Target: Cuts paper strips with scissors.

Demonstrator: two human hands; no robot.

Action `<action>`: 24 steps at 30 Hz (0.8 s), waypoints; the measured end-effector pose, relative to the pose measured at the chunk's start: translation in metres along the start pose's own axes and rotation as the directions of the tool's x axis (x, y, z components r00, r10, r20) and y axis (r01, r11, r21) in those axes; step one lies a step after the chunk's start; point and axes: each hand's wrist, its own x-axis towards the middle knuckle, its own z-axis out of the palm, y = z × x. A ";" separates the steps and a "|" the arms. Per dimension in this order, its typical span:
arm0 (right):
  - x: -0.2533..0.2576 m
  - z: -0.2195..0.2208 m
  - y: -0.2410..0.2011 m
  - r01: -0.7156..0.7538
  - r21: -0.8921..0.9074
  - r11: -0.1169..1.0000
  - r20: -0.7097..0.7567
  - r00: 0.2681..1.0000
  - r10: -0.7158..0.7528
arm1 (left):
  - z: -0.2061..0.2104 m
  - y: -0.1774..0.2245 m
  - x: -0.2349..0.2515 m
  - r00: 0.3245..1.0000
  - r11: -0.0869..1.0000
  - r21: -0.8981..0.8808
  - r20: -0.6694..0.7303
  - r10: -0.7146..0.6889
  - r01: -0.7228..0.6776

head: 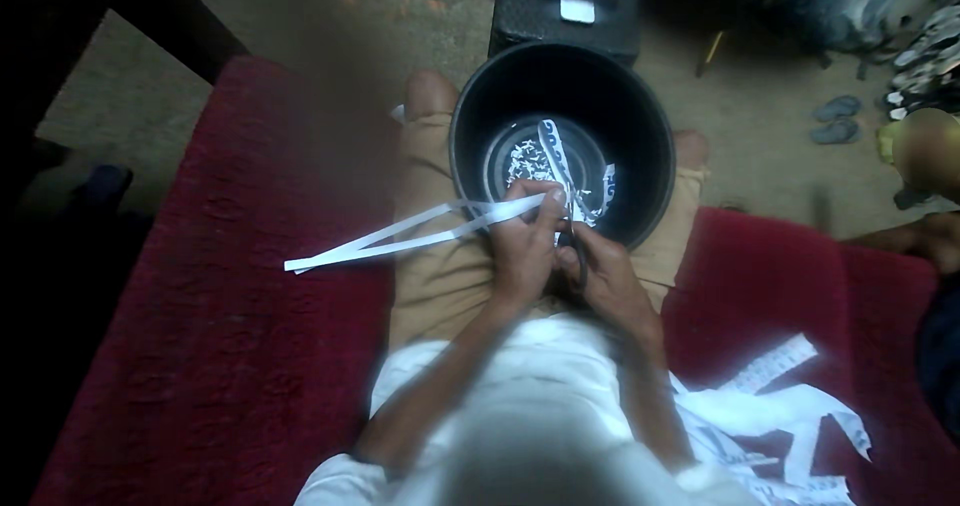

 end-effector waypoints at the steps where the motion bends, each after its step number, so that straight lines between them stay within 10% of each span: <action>1: 0.000 0.000 0.000 -0.006 0.002 1.000 -0.001 1.000 0.006 | 0.000 0.000 0.000 1.000 1.000 0.000 0.002 -0.002 0.002; 24: -0.003 -0.003 0.001 -0.045 -0.012 0.999 -0.037 0.998 0.044 | -0.010 -0.005 0.007 0.997 0.997 0.042 -0.054 0.060 -0.057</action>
